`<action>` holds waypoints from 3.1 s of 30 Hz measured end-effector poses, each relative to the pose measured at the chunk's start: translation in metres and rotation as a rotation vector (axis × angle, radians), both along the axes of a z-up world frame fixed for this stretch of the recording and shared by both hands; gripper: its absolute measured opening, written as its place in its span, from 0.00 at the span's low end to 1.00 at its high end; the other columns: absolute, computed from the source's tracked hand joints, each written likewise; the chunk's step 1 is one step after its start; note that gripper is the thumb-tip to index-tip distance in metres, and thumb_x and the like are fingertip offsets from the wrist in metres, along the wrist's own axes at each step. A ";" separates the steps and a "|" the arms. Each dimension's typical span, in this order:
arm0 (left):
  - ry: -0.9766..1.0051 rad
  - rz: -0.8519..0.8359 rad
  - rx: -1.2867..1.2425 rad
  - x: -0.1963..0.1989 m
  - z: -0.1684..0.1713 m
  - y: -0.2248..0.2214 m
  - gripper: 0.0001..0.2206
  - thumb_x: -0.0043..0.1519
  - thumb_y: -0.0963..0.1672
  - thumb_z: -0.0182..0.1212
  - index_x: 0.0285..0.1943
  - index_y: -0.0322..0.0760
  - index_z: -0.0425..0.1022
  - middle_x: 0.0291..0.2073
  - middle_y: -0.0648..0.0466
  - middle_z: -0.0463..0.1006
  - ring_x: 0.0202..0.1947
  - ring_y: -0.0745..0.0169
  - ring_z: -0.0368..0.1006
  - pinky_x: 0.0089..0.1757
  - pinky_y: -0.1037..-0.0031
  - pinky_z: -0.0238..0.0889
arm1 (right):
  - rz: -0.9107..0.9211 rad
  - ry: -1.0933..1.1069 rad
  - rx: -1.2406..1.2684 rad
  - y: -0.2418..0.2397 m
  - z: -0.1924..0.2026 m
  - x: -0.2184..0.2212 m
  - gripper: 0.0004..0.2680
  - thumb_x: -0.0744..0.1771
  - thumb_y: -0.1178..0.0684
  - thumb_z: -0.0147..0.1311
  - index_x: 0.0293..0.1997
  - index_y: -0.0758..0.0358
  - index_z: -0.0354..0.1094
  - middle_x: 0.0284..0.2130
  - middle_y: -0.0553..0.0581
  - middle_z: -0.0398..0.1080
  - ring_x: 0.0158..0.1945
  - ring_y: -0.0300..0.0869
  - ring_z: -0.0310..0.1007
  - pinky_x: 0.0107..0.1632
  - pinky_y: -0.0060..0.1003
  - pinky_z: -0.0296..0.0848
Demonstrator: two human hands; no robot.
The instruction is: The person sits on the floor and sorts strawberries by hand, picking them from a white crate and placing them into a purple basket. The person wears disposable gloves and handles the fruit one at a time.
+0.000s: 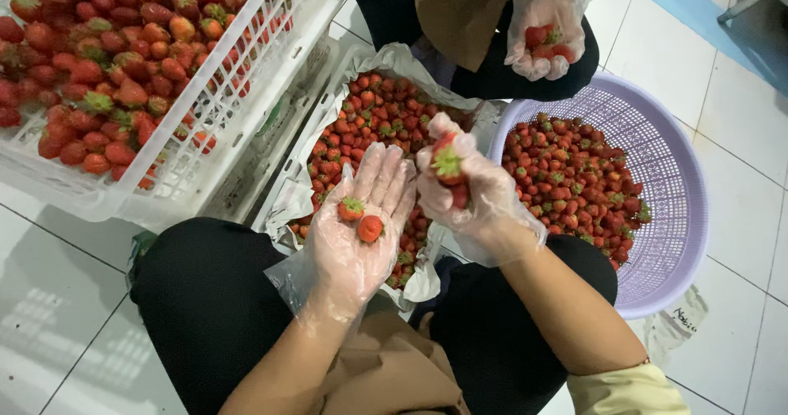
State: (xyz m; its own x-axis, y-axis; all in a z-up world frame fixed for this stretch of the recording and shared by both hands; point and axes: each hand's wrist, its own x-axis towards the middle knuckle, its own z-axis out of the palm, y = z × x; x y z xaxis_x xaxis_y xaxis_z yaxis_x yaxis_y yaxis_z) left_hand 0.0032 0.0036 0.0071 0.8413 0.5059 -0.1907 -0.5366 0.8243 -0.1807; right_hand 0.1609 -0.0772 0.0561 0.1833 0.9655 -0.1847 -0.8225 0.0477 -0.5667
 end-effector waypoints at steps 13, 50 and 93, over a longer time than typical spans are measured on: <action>-0.047 0.034 0.085 -0.008 0.004 0.005 0.26 0.72 0.48 0.45 0.77 0.32 0.57 0.76 0.42 0.56 0.78 0.46 0.48 0.72 0.56 0.37 | -0.757 -0.738 -0.178 -0.088 -0.004 0.168 0.17 0.67 0.52 0.66 0.60 0.61 0.63 0.38 0.51 0.68 0.34 0.35 0.69 0.32 0.26 0.68; 0.084 -0.022 0.244 -0.003 0.011 0.003 0.31 0.71 0.53 0.39 0.81 0.35 0.44 0.80 0.44 0.45 0.80 0.50 0.36 0.71 0.59 0.30 | 0.020 -0.032 -0.142 -0.005 0.003 0.008 0.10 0.69 0.52 0.58 0.48 0.69 0.71 0.37 0.66 0.72 0.31 0.44 0.69 0.34 0.32 0.71; 0.158 0.339 0.010 -0.065 0.009 0.063 0.21 0.68 0.47 0.51 0.70 0.41 0.68 0.71 0.46 0.68 0.74 0.47 0.59 0.71 0.55 0.49 | 0.535 -2.228 -0.861 0.143 -0.188 -0.019 0.21 0.72 0.31 0.41 0.56 0.56 0.72 0.53 0.60 0.74 0.61 0.52 0.71 0.79 0.65 0.40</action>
